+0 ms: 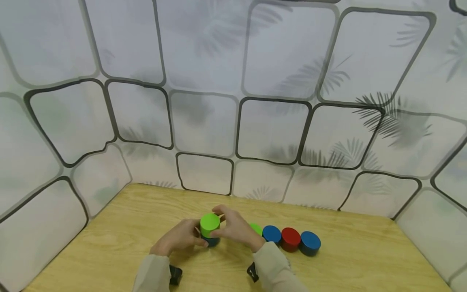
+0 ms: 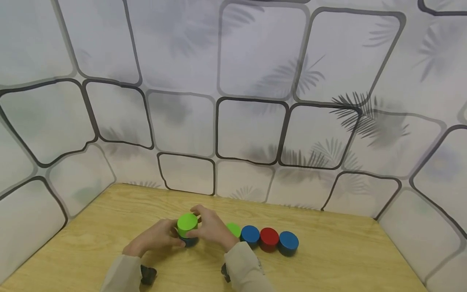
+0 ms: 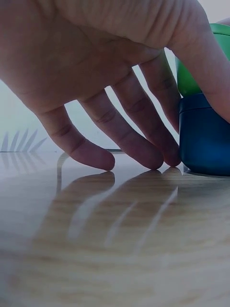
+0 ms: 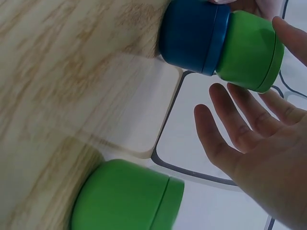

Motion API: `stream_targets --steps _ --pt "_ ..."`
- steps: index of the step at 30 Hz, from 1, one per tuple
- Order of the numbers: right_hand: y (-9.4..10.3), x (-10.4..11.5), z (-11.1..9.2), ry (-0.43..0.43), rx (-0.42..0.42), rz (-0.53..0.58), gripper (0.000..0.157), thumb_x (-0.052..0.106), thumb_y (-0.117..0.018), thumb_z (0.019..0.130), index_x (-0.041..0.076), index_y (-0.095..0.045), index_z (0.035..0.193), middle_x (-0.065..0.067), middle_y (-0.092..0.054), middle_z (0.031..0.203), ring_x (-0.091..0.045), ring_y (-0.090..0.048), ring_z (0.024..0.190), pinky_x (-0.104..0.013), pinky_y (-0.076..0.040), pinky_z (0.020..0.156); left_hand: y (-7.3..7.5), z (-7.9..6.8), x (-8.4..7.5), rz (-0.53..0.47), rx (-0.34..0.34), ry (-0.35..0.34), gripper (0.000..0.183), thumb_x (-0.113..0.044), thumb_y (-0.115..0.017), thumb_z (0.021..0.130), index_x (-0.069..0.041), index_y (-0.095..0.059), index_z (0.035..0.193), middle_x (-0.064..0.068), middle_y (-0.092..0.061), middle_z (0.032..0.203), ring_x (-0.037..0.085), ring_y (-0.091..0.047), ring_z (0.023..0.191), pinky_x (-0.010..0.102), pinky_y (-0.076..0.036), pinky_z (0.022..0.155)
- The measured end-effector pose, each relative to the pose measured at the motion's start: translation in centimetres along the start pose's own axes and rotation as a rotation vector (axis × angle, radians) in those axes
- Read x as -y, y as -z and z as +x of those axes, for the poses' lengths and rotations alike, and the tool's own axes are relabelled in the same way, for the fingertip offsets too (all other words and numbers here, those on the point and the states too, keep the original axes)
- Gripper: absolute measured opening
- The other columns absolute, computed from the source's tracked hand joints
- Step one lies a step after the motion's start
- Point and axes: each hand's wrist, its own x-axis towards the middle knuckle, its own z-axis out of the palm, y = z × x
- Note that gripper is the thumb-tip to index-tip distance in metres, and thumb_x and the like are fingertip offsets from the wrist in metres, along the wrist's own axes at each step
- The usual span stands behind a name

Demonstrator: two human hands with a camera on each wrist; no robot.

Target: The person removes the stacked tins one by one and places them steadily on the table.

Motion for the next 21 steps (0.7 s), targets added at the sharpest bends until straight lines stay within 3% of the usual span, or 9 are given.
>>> stream_targets --steps 8,15,21 --pt "-0.62 0.10 0.37 0.007 -0.004 -0.053 0.066 0.010 -0.085 0.083 -0.008 -0.052 0.138 -0.018 -0.060 0.131 -0.034 -0.059 0.115 -0.045 -0.051 0.093 0.07 -0.07 -0.04 -0.003 0.000 -0.013 0.043 -0.009 -0.085 0.083 0.003 -0.067 0.121 0.006 -0.071 0.105 0.021 -0.064 0.087 0.044 -0.055 0.078" --pt "-0.74 0.30 0.38 0.006 -0.026 -0.075 0.055 0.011 -0.087 0.082 -0.004 -0.061 0.128 -0.011 -0.065 0.119 -0.026 -0.062 0.104 -0.035 -0.051 0.086 0.01 -0.11 -0.01 -0.003 -0.003 -0.020 0.042 -0.010 -0.084 0.083 0.002 -0.067 0.119 0.006 -0.071 0.106 0.020 -0.064 0.087 0.042 -0.055 0.077" --pt "-0.13 0.71 0.05 -0.013 -0.039 -0.046 0.053 0.011 -0.086 0.082 -0.002 -0.062 0.128 -0.009 -0.066 0.118 -0.026 -0.061 0.103 -0.037 -0.052 0.084 0.00 -0.11 -0.07 -0.010 -0.001 -0.011 0.040 -0.010 -0.084 0.084 0.003 -0.067 0.118 0.005 -0.070 0.102 0.021 -0.065 0.086 0.044 -0.055 0.076"
